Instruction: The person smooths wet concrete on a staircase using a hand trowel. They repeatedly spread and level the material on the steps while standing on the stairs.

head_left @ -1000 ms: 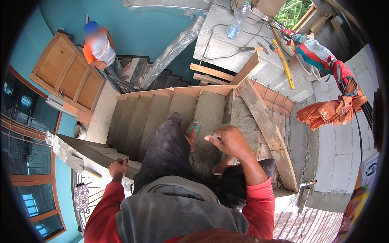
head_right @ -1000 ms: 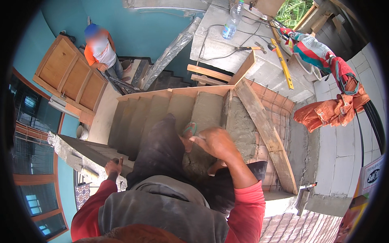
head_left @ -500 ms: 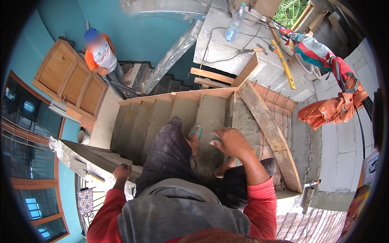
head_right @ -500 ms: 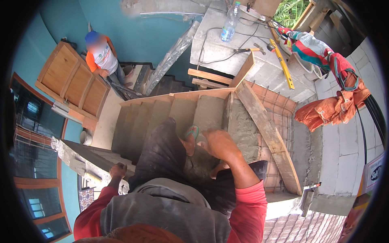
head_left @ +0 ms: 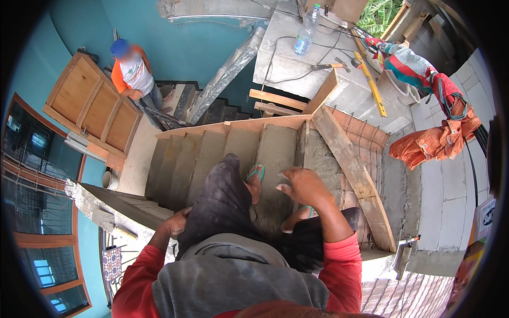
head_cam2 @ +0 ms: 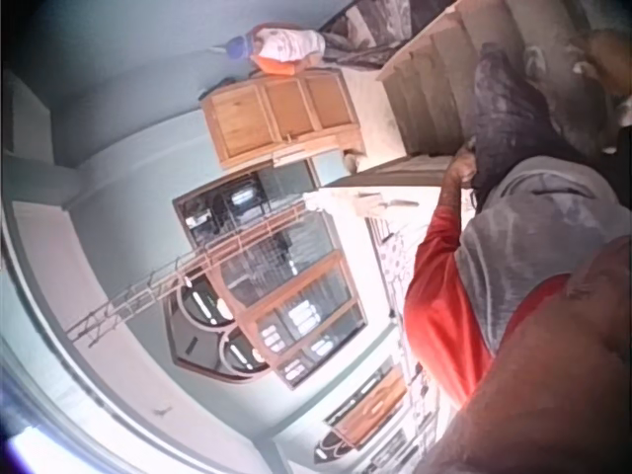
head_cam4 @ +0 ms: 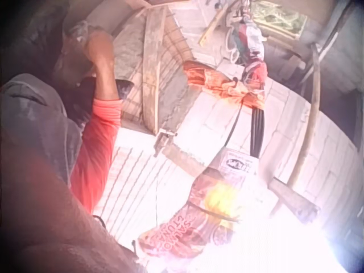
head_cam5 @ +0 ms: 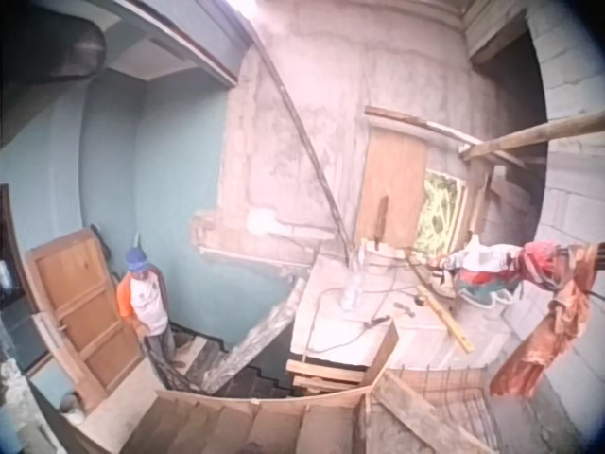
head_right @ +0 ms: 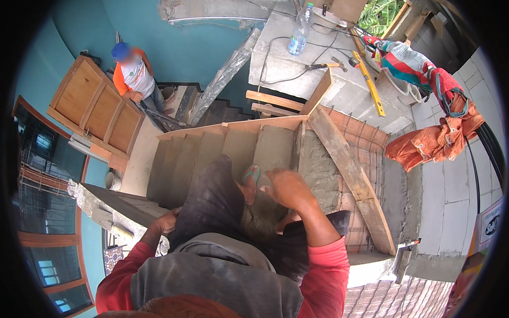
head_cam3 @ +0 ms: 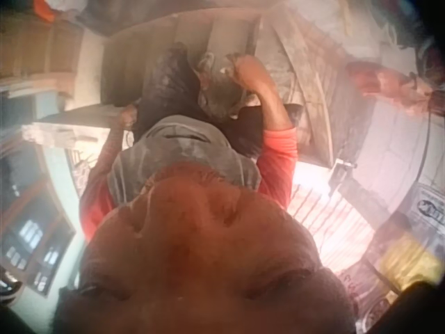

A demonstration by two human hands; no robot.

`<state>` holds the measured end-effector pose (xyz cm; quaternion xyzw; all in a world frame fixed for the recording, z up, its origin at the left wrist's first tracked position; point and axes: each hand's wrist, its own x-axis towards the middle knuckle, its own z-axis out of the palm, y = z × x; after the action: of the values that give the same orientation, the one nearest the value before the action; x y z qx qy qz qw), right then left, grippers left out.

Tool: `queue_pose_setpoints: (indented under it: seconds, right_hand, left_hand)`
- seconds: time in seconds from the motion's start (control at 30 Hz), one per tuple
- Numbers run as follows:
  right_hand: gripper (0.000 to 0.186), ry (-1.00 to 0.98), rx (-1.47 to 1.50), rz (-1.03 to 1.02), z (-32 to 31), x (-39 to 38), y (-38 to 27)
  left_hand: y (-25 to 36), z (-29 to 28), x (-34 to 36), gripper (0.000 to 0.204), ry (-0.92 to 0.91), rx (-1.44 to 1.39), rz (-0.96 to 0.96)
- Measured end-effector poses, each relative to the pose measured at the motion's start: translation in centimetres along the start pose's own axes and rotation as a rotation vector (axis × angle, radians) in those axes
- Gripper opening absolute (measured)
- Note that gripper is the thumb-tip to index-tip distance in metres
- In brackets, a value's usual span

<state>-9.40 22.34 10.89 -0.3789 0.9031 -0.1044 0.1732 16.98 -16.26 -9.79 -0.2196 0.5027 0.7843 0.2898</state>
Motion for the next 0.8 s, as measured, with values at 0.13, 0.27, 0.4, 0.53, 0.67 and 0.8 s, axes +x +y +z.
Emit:
queue_pose_setpoints:
  seconds: [0.13,0.27,0.4,0.53,0.67,0.8]
  right_hand:
    - [0.044,0.102,0.011,-0.034,0.3,-0.6,0.6]
    - [0.045,0.089,-0.005,0.015,-0.3,-0.5,1.1]
    - [0.050,0.066,0.004,0.093,-1.4,-0.3,1.0]
    - [0.050,0.127,-0.007,0.064,-1.6,-0.7,1.6]
    - [0.049,0.191,0.057,0.076,-2.6,-1.4,2.0]
    - [0.045,0.309,0.063,0.124,-3.9,-2.5,3.3]
  left_hand:
    - [-1.7,0.3,-0.3,0.052,0.084,-0.217,0.138]
    - [-5.1,0.3,0.1,0.061,0.140,-0.428,0.184]
    - [-2.2,3.6,-1.1,0.067,0.206,-0.189,0.208]
    - [0.6,5.6,-2.1,0.063,0.309,0.323,0.251]
    - [-1.3,2.3,-1.1,0.050,0.402,0.631,0.385]
    - [-1.8,1.1,-0.5,0.038,0.511,0.822,0.447]
